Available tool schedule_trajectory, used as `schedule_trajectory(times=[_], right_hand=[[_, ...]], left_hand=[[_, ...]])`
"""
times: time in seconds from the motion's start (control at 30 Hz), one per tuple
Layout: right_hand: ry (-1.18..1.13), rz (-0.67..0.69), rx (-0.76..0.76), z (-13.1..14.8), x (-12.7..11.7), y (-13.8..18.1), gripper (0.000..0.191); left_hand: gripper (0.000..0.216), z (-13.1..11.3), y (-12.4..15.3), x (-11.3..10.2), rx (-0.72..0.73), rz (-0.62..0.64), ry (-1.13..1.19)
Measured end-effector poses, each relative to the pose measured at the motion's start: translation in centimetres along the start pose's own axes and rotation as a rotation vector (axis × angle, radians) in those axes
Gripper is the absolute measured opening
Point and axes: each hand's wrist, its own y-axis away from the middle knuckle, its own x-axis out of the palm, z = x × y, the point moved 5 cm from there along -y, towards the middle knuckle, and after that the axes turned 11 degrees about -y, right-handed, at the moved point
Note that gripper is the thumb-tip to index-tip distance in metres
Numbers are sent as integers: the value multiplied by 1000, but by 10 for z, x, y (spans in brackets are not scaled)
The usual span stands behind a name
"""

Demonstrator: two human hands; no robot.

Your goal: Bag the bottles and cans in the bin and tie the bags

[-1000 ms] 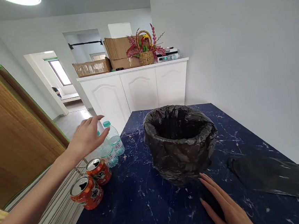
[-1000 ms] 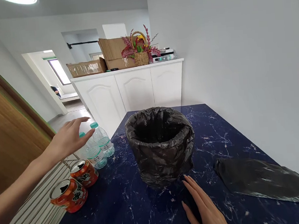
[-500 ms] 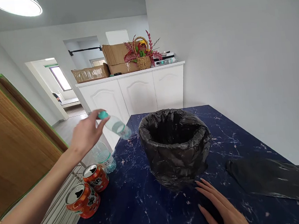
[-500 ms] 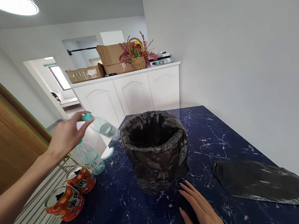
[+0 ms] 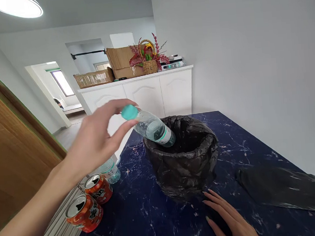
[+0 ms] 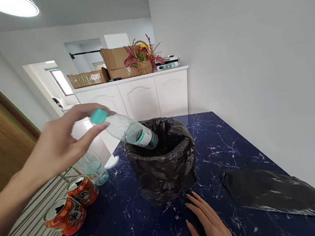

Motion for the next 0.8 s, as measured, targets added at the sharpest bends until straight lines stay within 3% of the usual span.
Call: schedule_trajectory(times=[0.3,0.5,0.67,0.8], right_hand=[[-12,10,22,7,-4,-1,47],[4,-10,-5,9,-6,-2,44],[24,-8,-1,8,-5,-2,44],[46,-9,7,6,-4,-2,44]], left_hand=[[41,-28,-14,75,252,330,58],[38,-27,-23,89,216,463,148],[34,-20,-33,96,183,605,43],[28,-26,-35,101,267,688,97]])
